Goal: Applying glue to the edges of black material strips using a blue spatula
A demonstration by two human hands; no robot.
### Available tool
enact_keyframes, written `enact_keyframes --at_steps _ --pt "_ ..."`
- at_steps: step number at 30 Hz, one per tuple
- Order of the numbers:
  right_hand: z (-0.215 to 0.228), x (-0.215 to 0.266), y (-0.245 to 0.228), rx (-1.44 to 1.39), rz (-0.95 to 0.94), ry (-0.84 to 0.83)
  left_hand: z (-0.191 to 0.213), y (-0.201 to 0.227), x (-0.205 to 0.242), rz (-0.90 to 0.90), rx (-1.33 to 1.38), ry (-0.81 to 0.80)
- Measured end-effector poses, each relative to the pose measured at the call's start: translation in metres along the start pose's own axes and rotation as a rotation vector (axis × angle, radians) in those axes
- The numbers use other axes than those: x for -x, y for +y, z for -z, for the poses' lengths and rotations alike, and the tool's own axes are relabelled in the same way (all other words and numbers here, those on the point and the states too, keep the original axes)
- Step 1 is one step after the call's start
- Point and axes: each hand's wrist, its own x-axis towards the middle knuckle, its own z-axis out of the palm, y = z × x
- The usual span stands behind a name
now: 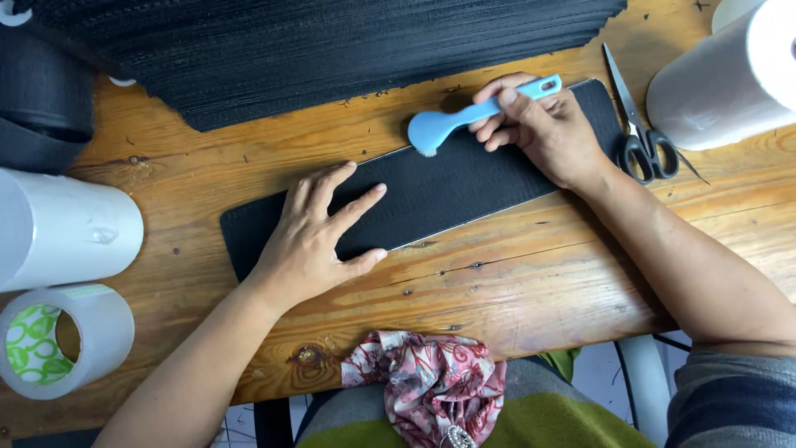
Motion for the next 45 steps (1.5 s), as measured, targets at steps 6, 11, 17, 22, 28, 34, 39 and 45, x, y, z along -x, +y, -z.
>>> enact_keyframes --at_steps 6,11,17,22,28,34,39,45 --pt "-0.018 0.009 -0.016 0.173 -0.155 -0.383 0.001 0.002 0.001 0.011 0.018 -0.010" --pt "-0.008 -0.001 -0.007 0.071 -0.015 -0.091 0.000 0.001 0.001 -0.004 -0.006 -0.003" --pt "-0.029 0.011 -0.015 0.105 -0.077 -0.378 -0.001 0.000 0.001 -0.023 -0.019 0.011" --pt "-0.015 0.000 -0.003 0.000 -0.085 -0.116 -0.002 0.000 0.000 -0.040 -0.027 0.011" --pt "-0.034 0.011 -0.016 0.225 -0.282 -0.388 -0.001 0.001 -0.001 -0.026 -0.015 -0.011" --pt "-0.016 0.000 -0.003 -0.026 -0.059 0.054 0.001 0.003 -0.006 0.010 0.018 -0.015" --pt "-0.043 0.012 -0.023 0.184 -0.154 -0.386 0.001 0.005 -0.008 0.045 0.053 -0.043" --pt "-0.019 0.001 -0.002 -0.102 -0.023 -0.043 0.001 0.004 -0.007 0.029 0.050 -0.039"
